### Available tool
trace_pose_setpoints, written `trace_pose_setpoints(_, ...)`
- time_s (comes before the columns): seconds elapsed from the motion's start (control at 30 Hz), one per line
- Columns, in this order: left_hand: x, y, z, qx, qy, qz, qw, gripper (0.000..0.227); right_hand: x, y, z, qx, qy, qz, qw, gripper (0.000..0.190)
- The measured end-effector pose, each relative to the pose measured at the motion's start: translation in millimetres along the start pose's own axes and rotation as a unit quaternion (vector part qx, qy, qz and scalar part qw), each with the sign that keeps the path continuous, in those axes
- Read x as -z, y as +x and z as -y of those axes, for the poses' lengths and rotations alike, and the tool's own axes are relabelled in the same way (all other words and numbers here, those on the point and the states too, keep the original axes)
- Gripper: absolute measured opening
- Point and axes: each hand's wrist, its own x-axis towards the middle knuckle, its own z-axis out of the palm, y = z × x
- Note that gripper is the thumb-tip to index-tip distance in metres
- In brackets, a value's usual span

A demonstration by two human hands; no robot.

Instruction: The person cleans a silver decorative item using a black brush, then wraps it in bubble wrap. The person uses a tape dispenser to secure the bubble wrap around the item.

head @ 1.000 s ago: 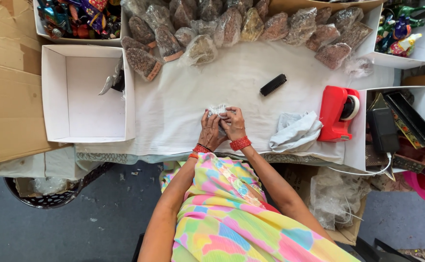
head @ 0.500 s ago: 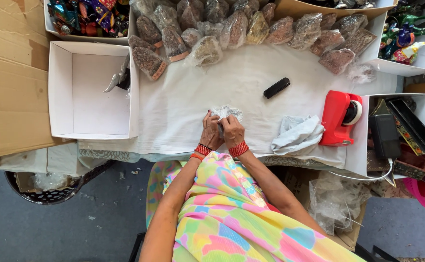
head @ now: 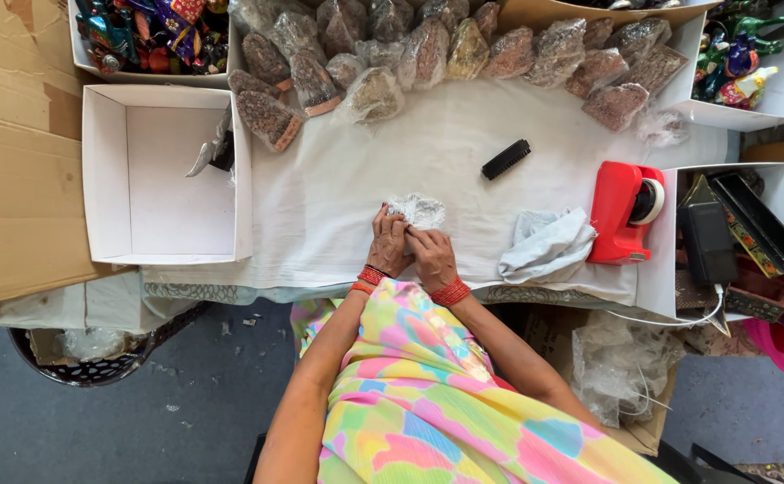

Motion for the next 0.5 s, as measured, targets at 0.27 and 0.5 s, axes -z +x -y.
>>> trace_pose_setpoints(0.27,1,4,-15,-0.035,0.027,-0.026,0.999,0.088,45,-38,-84,-0.136,-0.032,-0.105,0.985,0.025)
trace_pose_setpoints(0.5,-9,21,-38,0.011,0.078,-0.090,0.993,0.085,149,-78,-171,-0.325,-0.062,-0.276,0.902,0.033)
